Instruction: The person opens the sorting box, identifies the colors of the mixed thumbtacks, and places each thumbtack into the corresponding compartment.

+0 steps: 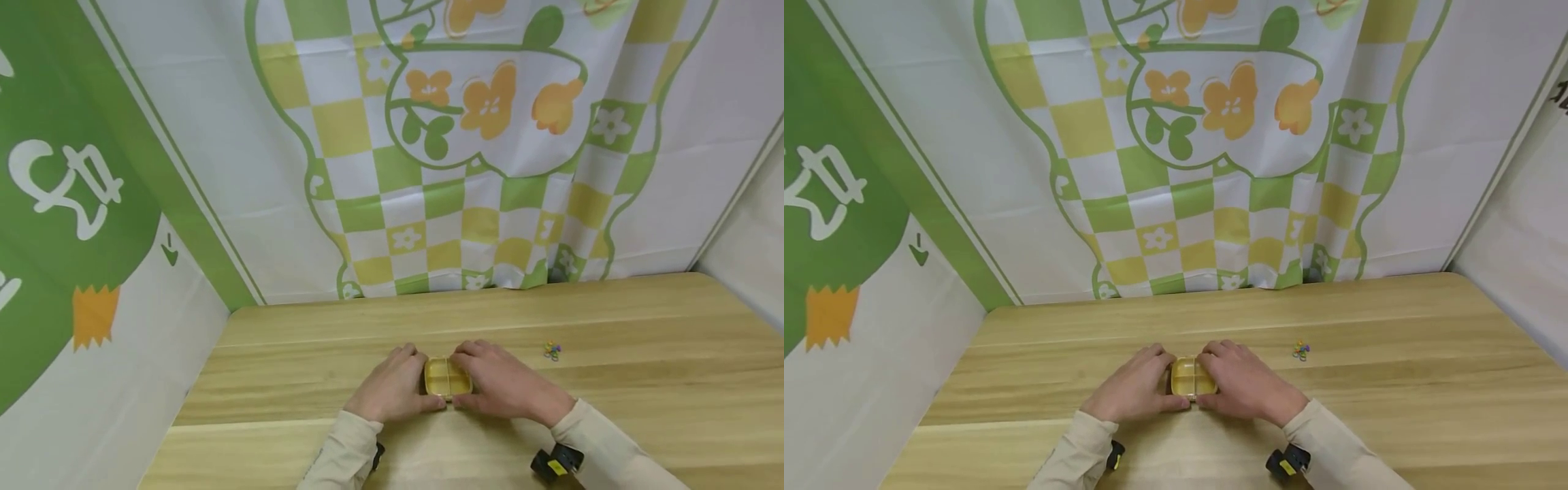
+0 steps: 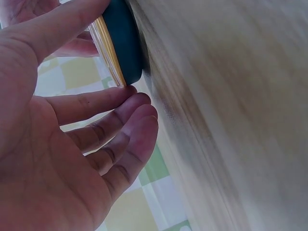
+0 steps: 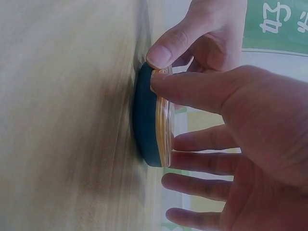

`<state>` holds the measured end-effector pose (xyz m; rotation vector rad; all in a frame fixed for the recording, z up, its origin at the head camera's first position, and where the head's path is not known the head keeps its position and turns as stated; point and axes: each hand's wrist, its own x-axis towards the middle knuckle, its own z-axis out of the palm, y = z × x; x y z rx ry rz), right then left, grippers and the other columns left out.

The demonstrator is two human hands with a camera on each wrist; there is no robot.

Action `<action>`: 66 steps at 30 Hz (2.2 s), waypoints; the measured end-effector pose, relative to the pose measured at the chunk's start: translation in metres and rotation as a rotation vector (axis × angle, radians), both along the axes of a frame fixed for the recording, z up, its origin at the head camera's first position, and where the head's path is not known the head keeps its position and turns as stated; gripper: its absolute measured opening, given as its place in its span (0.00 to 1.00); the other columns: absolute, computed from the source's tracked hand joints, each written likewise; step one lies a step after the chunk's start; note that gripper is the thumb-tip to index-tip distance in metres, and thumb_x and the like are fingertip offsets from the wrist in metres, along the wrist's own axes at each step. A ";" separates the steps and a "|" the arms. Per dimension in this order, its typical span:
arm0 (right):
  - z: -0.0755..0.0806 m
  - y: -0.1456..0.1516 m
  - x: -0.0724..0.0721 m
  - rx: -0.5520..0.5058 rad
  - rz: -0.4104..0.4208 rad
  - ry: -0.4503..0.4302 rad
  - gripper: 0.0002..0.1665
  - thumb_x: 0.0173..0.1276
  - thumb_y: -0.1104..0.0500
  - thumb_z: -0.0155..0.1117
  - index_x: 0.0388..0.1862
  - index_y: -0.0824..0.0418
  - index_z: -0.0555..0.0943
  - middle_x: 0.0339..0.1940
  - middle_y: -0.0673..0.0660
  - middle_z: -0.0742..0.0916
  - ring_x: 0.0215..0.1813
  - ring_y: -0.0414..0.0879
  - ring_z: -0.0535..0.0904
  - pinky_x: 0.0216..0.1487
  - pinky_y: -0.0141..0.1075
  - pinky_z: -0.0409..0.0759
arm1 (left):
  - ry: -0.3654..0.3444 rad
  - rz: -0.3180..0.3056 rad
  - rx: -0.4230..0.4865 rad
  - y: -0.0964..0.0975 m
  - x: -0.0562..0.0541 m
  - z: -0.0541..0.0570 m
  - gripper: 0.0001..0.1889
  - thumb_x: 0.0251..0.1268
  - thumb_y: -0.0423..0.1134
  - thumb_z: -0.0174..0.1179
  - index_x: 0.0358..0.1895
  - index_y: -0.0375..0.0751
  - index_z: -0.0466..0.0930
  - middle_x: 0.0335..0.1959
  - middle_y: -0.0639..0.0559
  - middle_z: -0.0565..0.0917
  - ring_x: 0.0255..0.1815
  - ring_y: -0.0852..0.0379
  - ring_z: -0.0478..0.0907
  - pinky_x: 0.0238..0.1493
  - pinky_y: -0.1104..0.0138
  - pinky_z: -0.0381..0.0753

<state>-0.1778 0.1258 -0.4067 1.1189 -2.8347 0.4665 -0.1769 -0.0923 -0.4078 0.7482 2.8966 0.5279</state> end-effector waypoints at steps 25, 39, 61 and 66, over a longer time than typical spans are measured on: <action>0.004 0.001 0.000 -0.017 0.007 -0.066 0.34 0.64 0.50 0.76 0.61 0.70 0.79 0.56 0.61 0.83 0.52 0.51 0.81 0.52 0.46 0.82 | -0.030 0.007 0.010 0.000 0.000 0.001 0.29 0.55 0.56 0.76 0.50 0.37 0.81 0.43 0.53 0.77 0.37 0.59 0.71 0.39 0.65 0.77; 0.002 0.005 -0.002 -0.041 0.027 -0.106 0.33 0.66 0.51 0.74 0.62 0.70 0.79 0.58 0.62 0.82 0.55 0.53 0.81 0.54 0.48 0.82 | -0.033 0.027 0.012 0.000 0.000 -0.001 0.30 0.52 0.57 0.77 0.49 0.37 0.81 0.39 0.55 0.75 0.35 0.59 0.71 0.36 0.65 0.76; 0.005 0.009 -0.006 -0.094 0.047 -0.187 0.28 0.70 0.51 0.71 0.60 0.69 0.80 0.54 0.60 0.83 0.48 0.46 0.80 0.47 0.41 0.82 | -0.040 0.049 0.018 0.001 0.000 -0.001 0.35 0.49 0.58 0.78 0.54 0.36 0.82 0.44 0.53 0.78 0.39 0.58 0.74 0.41 0.61 0.79; 0.005 0.009 -0.007 -0.104 0.043 -0.189 0.28 0.69 0.51 0.72 0.59 0.69 0.80 0.56 0.61 0.83 0.50 0.48 0.81 0.49 0.43 0.82 | -0.048 0.054 0.021 0.001 0.000 0.000 0.35 0.49 0.58 0.78 0.54 0.37 0.82 0.44 0.53 0.78 0.40 0.58 0.74 0.42 0.60 0.80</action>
